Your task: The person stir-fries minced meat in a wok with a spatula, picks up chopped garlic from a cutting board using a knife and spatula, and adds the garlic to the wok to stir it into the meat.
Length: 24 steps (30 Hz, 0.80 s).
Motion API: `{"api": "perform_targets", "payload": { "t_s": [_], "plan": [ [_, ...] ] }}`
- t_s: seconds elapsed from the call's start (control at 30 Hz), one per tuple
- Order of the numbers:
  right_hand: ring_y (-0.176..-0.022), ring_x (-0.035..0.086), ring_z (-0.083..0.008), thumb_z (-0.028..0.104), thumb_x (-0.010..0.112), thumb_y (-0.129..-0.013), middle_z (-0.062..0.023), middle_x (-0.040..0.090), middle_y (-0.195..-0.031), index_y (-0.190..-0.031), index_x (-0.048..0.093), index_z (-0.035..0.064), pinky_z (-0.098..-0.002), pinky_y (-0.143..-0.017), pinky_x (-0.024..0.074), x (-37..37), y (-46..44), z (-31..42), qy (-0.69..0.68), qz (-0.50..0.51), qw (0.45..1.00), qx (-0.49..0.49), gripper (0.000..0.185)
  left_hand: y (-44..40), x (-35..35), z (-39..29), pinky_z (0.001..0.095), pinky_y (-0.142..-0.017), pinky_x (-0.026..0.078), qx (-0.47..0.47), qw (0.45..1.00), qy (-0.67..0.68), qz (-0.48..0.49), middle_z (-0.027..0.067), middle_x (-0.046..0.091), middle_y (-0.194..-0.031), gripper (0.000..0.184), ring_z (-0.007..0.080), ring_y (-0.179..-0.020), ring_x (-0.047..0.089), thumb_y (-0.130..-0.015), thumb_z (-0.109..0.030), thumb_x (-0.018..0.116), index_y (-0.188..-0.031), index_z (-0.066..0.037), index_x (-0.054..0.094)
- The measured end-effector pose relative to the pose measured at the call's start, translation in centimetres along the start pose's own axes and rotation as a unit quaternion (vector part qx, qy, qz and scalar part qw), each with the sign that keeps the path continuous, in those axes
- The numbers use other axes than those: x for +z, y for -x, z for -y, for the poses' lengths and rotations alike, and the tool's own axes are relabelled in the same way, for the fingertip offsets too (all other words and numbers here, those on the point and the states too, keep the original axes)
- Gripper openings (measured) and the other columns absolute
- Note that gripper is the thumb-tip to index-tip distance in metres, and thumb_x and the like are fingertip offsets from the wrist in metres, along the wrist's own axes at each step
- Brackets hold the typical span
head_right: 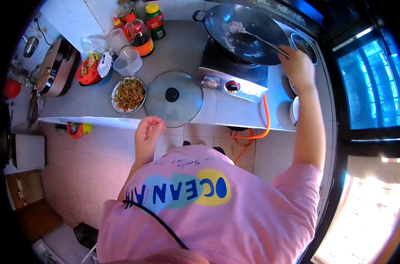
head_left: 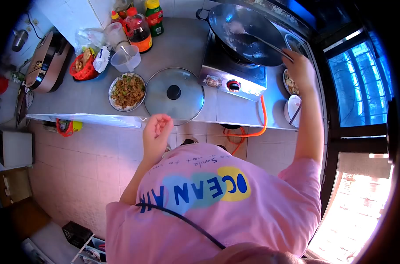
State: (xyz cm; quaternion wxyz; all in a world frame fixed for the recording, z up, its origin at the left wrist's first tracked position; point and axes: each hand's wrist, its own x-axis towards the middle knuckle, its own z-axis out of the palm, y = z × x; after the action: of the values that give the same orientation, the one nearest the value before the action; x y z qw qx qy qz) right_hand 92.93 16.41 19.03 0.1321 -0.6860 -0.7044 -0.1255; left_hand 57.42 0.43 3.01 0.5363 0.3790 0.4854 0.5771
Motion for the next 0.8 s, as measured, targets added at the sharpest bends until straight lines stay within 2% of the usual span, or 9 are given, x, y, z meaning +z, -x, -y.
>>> {"api": "perform_targets", "payload": {
  "t_s": [0.13,0.3,0.37,0.43,0.5,0.6,0.67,0.77,0.8],
  "plan": [
    [-0.087,0.063,-0.0294,0.025,0.059,-0.081,-0.0142,0.065,-0.094,-0.106,0.066,0.0161,-0.0365,-0.075,0.0485,-2.1,1.4,-1.6,-0.122,0.092,0.988,0.002,0.028,0.4,-1.2,1.7,0.0209,-0.071,0.042,-0.005,0.999,-0.027,-0.033,0.0022,0.057,-0.089,0.012,0.0079,-0.080,0.054,-0.085,-0.004,0.057,-0.097,-0.003,0.054],
    [-0.086,0.061,-0.0318,0.025,0.058,-0.082,-0.0139,0.065,-0.093,-0.109,0.064,0.0211,-0.0399,-0.075,0.0487,5.0,-2.0,0.4,0.024,-0.016,0.999,-0.042,0.028,0.9,0.4,0.4,0.0172,-0.070,0.040,-0.022,1.000,-0.014,-0.013,0.0000,0.055,-0.084,0.010,0.0052,-0.078,0.051,-0.085,-0.002,0.057,-0.095,-0.001,0.053],
    [-0.085,0.062,-0.0313,0.025,0.058,-0.082,-0.0137,0.065,-0.092,-0.110,0.063,0.0213,-0.0402,-0.074,0.0487,3.4,-2.5,-0.5,0.052,-0.015,0.998,-0.026,0.029,0.7,0.4,0.0,0.0171,-0.070,0.040,-0.020,1.000,-0.005,0.000,0.0000,0.055,-0.085,0.010,0.0052,-0.078,0.051,-0.085,-0.002,0.057,-0.094,-0.002,0.053],
    [-0.083,0.063,-0.0288,0.024,0.057,-0.083,-0.0111,0.065,-0.093,-0.111,0.063,0.0211,-0.0377,-0.072,0.0494,0.5,-1.3,-3.0,0.044,-0.028,0.996,-0.076,0.029,0.8,0.0,0.4,0.0210,-0.070,0.041,0.012,0.999,-0.023,-0.024,0.0018,0.057,-0.087,0.011,0.0082,-0.078,0.054,-0.085,-0.004,0.057,-0.096,-0.003,0.054],
    [-0.085,0.062,-0.0274,0.024,0.057,-0.083,-0.0099,0.064,-0.094,-0.111,0.063,0.0213,-0.0367,-0.071,0.0491,-2.7,0.0,-4.5,0.055,0.057,0.995,-0.060,0.029,0.9,-1.0,1.7,0.0211,-0.070,0.041,0.002,0.999,-0.029,-0.041,0.0017,0.057,-0.087,0.011,0.0084,-0.078,0.054,-0.085,-0.005,0.057,-0.096,-0.003,0.054],
    [-0.083,0.062,-0.0286,0.023,0.058,-0.082,-0.0109,0.064,-0.093,-0.109,0.064,0.0198,-0.0381,-0.070,0.0490,-1.3,-0.3,-4.4,0.116,0.043,0.988,-0.088,0.028,0.8,-0.9,2.2,0.0195,-0.071,0.041,-0.016,0.998,-0.028,-0.057,0.0011,0.056,-0.086,0.010,0.0072,-0.078,0.053,-0.085,-0.003,0.057,-0.095,-0.003,0.054],
    [-0.080,0.062,-0.0313,0.022,0.056,-0.083,-0.0129,0.064,-0.084,-0.093,0.067,0.0140,-0.0406,-0.069,0.0494,1.3,-2.7,-3.3,0.141,-0.021,0.981,-0.130,0.017,0.8,-0.1,1.9,0.0178,-0.071,0.041,-0.025,0.998,-0.023,-0.055,0.0006,0.055,-0.085,0.010,0.0060,-0.079,0.052,-0.085,-0.002,0.057,-0.094,-0.002,0.054],
    [-0.077,0.062,-0.0328,0.022,0.056,-0.082,-0.0143,0.063,-0.079,-0.084,0.066,0.0100,-0.0422,-0.069,0.0496,4.3,-9.5,-7.2,0.137,-0.013,0.989,-0.054,0.016,0.4,1.1,0.5,0.0182,-0.071,0.041,-0.017,0.999,-0.023,-0.024,0.0008,0.055,-0.085,0.010,0.0067,-0.079,0.052,-0.084,-0.001,0.057,-0.094,-0.002,0.054],
    [-0.070,0.063,-0.0297,0.021,0.057,-0.082,-0.0130,0.063,-0.074,-0.079,0.064,0.0076,-0.0389,-0.062,0.0502,4.1,-12.2,-10.6,0.117,0.123,0.981,-0.098,0.015,0.4,1.2,0.3,0.0184,-0.071,0.042,-0.015,0.999,-0.027,-0.033,0.0010,0.055,-0.085,0.010,0.0071,-0.079,0.053,-0.084,-0.001,0.057,-0.094,-0.002,0.054]
  ]
}}
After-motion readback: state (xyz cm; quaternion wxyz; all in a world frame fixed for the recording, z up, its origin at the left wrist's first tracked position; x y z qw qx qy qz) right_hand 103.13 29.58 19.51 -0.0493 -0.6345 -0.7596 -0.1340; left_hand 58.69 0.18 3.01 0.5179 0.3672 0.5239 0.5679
